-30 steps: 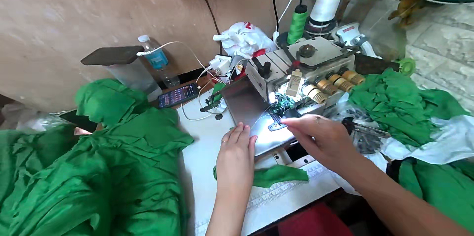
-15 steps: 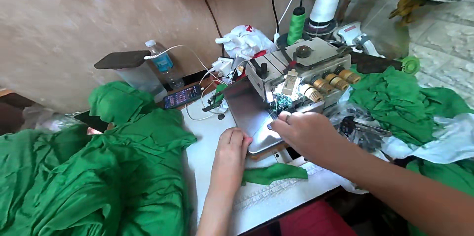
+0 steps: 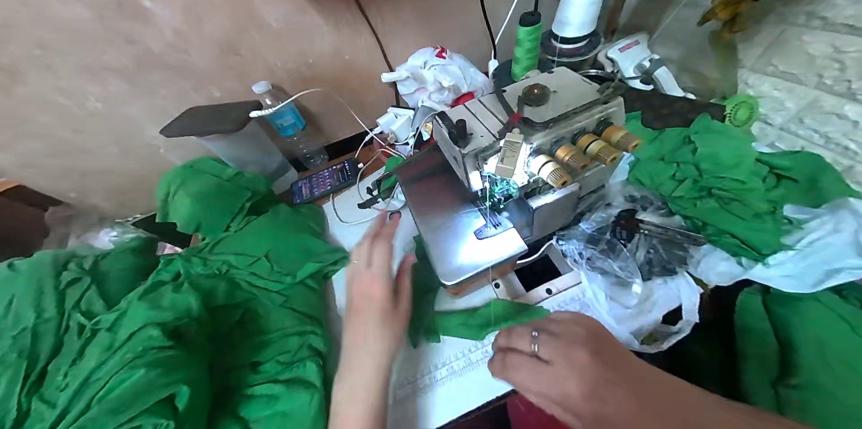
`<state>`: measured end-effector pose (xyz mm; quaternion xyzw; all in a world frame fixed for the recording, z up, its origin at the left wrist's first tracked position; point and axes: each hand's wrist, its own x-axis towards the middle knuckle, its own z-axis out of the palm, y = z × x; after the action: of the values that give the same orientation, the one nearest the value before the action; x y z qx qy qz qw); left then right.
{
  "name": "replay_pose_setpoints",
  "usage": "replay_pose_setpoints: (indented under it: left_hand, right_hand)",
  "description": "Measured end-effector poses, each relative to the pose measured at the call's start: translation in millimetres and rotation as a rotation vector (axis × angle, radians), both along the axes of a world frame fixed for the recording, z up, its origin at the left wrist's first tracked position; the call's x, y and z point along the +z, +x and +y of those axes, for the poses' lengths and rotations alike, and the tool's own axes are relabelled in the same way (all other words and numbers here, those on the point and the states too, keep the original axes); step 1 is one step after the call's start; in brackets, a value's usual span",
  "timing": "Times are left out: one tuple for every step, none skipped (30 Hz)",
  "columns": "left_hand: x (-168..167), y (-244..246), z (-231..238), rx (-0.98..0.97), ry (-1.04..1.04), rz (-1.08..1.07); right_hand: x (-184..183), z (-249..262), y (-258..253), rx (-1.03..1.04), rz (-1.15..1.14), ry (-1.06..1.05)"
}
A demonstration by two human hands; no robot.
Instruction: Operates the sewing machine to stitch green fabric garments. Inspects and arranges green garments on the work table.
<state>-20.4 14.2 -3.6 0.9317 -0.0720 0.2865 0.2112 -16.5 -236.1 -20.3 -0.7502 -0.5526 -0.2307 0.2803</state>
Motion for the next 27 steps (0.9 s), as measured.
replay_pose_setpoints:
  left_hand:
    - [0.8, -3.6, -14.8, -0.118, -0.056, -0.058]
    - [1.0, -7.0, -28.9, -0.259, -0.119, -0.097]
    - [1.0, -10.1, -41.3, -0.390, -0.169, -0.112]
    - [0.3, -12.4, -50.4, -0.496, -0.195, -0.105]
    - [-1.9, -13.9, -55.7, -0.572, -0.215, -0.090]
    - [-4.9, -15.0, -57.9, -0.615, -0.230, -0.073]
    - [-7.9, -15.5, -57.8, -0.631, -0.240, -0.061]
    - [-10.2, -15.9, -56.2, -0.630, -0.247, -0.058]
    - [-11.8, -16.2, -54.2, -0.620, -0.253, -0.063]
    - [-12.5, -16.4, -52.7, -0.609, -0.263, -0.073]
    - [-12.4, -16.7, -52.3, -0.595, -0.273, -0.083]
    - [-12.0, -17.1, -53.0, -0.578, -0.281, -0.096]
    - [-11.5, -17.4, -54.6, -0.560, -0.277, -0.109]
    - [-11.1, -17.6, -57.0, -0.539, -0.266, -0.126]
    - [-10.7, -18.2, -60.2, -0.514, -0.256, -0.142]
    - [-10.8, -19.0, -63.5, -0.485, -0.256, -0.158]
    - [-11.5, -19.8, -66.5, -0.454, -0.259, -0.172]
    - [-13.1, -20.5, -68.6, -0.419, -0.258, -0.184]
    - [-15.7, -20.7, -69.8, -0.384, -0.255, -0.196]
    - [-19.3, -20.8, -70.3, -0.352, -0.256, -0.206]
    - [-23.3, -21.2, -70.3, -0.323, -0.261, -0.213]
    - [-26.9, -21.8, -70.0, -0.297, -0.265, -0.215]
    - [-29.9, -22.9, -69.8, -0.277, -0.272, -0.215]
    - [-32.3, -24.4, -70.2, -0.264, -0.284, -0.218]
    - [-33.8, -26.2, -71.2, -0.251, -0.294, -0.221]
    - [-34.8, -28.3, -72.3, -0.239, -0.302, -0.228]
    - [-35.5, -30.7, -73.2, -0.225, -0.310, -0.236]
  right_hand:
    - [-1.1, 0.0, -3.0, 0.029, 0.019, 0.024]
    - [-1.8, -0.8, -4.1, 0.054, 0.046, 0.061]
    - [-1.8, -2.3, -4.0, 0.072, 0.087, 0.112]
    - [-1.6, -4.5, -3.0, 0.075, 0.132, 0.169]
    - [-1.5, -7.8, -1.3, 0.074, 0.180, 0.224]
    - [-1.2, -11.8, 0.7, 0.084, 0.242, 0.280]
    - [-0.6, -16.3, 3.2, 0.111, 0.311, 0.333]
    - [0.4, -20.7, 5.4, 0.143, 0.379, 0.380]
    - [1.3, -24.1, 7.0, 0.172, 0.443, 0.422]
    - [1.5, -26.7, 8.4, 0.194, 0.496, 0.451]
    - [0.8, -28.7, 9.5, 0.205, 0.542, 0.470]
    - [-0.5, -30.0, 10.6, 0.210, 0.588, 0.491]
    - [-1.8, -31.0, 11.8, 0.212, 0.638, 0.513]
    - [-3.3, -32.0, 13.6, 0.216, 0.686, 0.534]
    - [-5.2, -32.9, 15.8, 0.223, 0.732, 0.557]
    - [-6.8, -33.9, 17.7, 0.231, 0.775, 0.577]
    - [-8.1, -35.4, 18.9, 0.235, 0.818, 0.591]
    - [-9.2, -37.6, 19.3, 0.244, 0.863, 0.601]
    - [-10.4, -40.5, 19.3, 0.263, 0.906, 0.611]
    - [-12.1, -44.2, 19.5, 0.302, 0.949, 0.615]
    - [-14.7, -47.9, 20.2, 0.350, 0.991, 0.615]
    - [-17.9, -50.5, 21.3, 0.375, 1.025, 0.610]
    - [-20.9, -51.7, 22.1, 0.366, 1.047, 0.602]
    - [-23.2, -51.6, 21.9, 0.321, 1.057, 0.600]
    - [-24.7, -50.6, 20.6, 0.252, 1.058, 0.601]
    - [-25.6, -49.0, 18.6, 0.183, 1.062, 0.607]
    - [-26.6, -47.0, 16.8, 0.133, 1.067, 0.616]
